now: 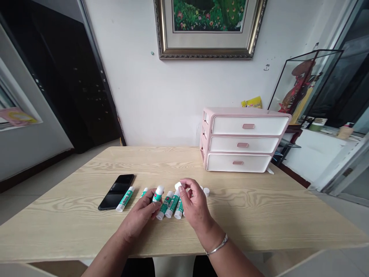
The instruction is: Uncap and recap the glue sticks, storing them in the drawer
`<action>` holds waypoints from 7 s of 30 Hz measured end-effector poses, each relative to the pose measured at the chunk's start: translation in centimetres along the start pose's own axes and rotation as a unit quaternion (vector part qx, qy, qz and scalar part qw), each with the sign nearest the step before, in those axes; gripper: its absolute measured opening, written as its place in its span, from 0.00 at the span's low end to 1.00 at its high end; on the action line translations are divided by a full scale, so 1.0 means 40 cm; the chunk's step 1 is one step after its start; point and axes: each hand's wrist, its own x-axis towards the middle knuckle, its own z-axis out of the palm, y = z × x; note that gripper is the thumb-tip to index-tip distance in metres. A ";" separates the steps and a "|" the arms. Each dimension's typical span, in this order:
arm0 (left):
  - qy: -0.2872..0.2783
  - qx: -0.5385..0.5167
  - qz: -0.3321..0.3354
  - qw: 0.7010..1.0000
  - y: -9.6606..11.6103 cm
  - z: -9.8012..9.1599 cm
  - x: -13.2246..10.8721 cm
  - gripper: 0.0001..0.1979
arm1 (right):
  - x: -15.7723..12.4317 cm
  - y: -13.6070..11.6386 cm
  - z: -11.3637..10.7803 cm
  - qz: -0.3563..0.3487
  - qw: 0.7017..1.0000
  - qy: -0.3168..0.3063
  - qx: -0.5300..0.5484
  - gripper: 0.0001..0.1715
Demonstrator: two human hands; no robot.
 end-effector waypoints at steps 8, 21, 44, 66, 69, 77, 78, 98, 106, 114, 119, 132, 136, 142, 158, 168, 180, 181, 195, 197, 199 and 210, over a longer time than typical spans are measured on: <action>0.030 0.045 0.015 0.998 -0.002 -0.014 -0.008 0.15 | -0.008 0.026 0.099 -0.043 0.995 -0.065 0.059 0.15; 0.007 0.097 0.037 0.995 0.002 -0.026 -0.019 0.17 | -0.034 0.040 0.091 -0.078 0.991 -0.093 0.059 0.11; -0.009 0.062 0.038 0.997 0.011 -0.027 -0.029 0.13 | -0.050 0.036 0.076 -0.084 0.991 -0.083 0.066 0.10; 0.021 0.042 0.047 0.998 0.000 -0.030 -0.036 0.12 | -0.044 0.019 0.056 -0.222 0.961 -0.161 -0.028 0.19; 0.018 0.052 0.043 0.998 -0.006 -0.034 -0.035 0.11 | -0.050 0.027 0.057 -0.194 0.973 -0.127 0.003 0.18; 0.008 0.129 0.046 0.991 0.005 -0.035 -0.033 0.14 | -0.053 0.026 0.060 -0.164 0.980 -0.102 0.041 0.15; 0.010 0.132 0.047 0.990 0.005 -0.034 -0.033 0.15 | -0.052 0.024 0.061 -0.166 0.980 -0.108 0.035 0.15; -0.001 0.131 0.061 0.989 0.023 -0.023 -0.034 0.17 | -0.041 0.014 0.077 -0.183 0.973 -0.142 -0.007 0.13; 0.039 0.098 0.063 0.992 -0.006 -0.044 -0.036 0.21 | -0.049 0.018 0.065 -0.196 0.969 -0.151 -0.027 0.20; 0.089 0.111 0.033 0.989 -0.016 -0.054 -0.030 0.27 | -0.052 0.039 0.061 -0.144 0.984 -0.105 -0.026 0.11; 0.081 0.096 0.059 0.990 -0.013 -0.056 -0.034 0.26 | -0.049 0.036 0.062 -0.145 0.984 -0.099 -0.030 0.09; 0.089 0.096 0.080 0.988 -0.023 -0.067 -0.030 0.26 | -0.043 0.040 0.049 -0.116 0.990 -0.066 -0.033 0.07; 0.145 0.059 0.031 0.987 -0.026 -0.063 -0.029 0.28 | -0.036 0.076 0.027 -0.109 0.992 -0.030 -0.059 0.09; 0.163 0.155 0.016 0.974 -0.011 -0.049 -0.023 0.25 | 0.017 0.149 -0.045 -0.024 0.981 0.139 -0.129 0.12; 0.163 0.560 0.042 0.811 -0.061 -0.003 -0.001 0.16 | 0.018 0.174 -0.120 0.102 0.887 -0.065 -0.445 0.15; 0.236 0.581 0.107 0.772 -0.015 -0.006 -0.022 0.17 | 0.021 0.164 -0.107 0.115 0.890 -0.081 -0.433 0.15; 0.242 0.726 0.018 0.644 -0.013 -0.092 0.001 0.19 | 0.017 0.129 -0.084 0.095 0.914 0.004 -0.395 0.14; 0.235 0.725 0.013 0.647 -0.015 -0.095 0.003 0.19 | 0.017 0.128 -0.083 0.098 0.916 0.007 -0.389 0.15; 0.202 0.532 0.088 0.817 -0.067 -0.110 0.073 0.24 | 0.001 0.119 -0.028 0.076 0.992 0.076 -0.072 0.21; 0.187 0.481 0.111 0.849 -0.049 -0.102 0.088 0.23 | 0.006 0.101 -0.011 0.055 0.995 0.061 -0.056 0.21; 0.169 0.440 0.127 0.873 -0.025 -0.094 0.099 0.23 | 0.021 0.077 0.006 0.015 0.997 0.039 -0.062 0.19; 0.017 0.045 0.090 0.995 0.038 -0.056 0.092 0.25 | 0.081 0.066 0.124 -0.033 0.996 -0.004 0.083 0.16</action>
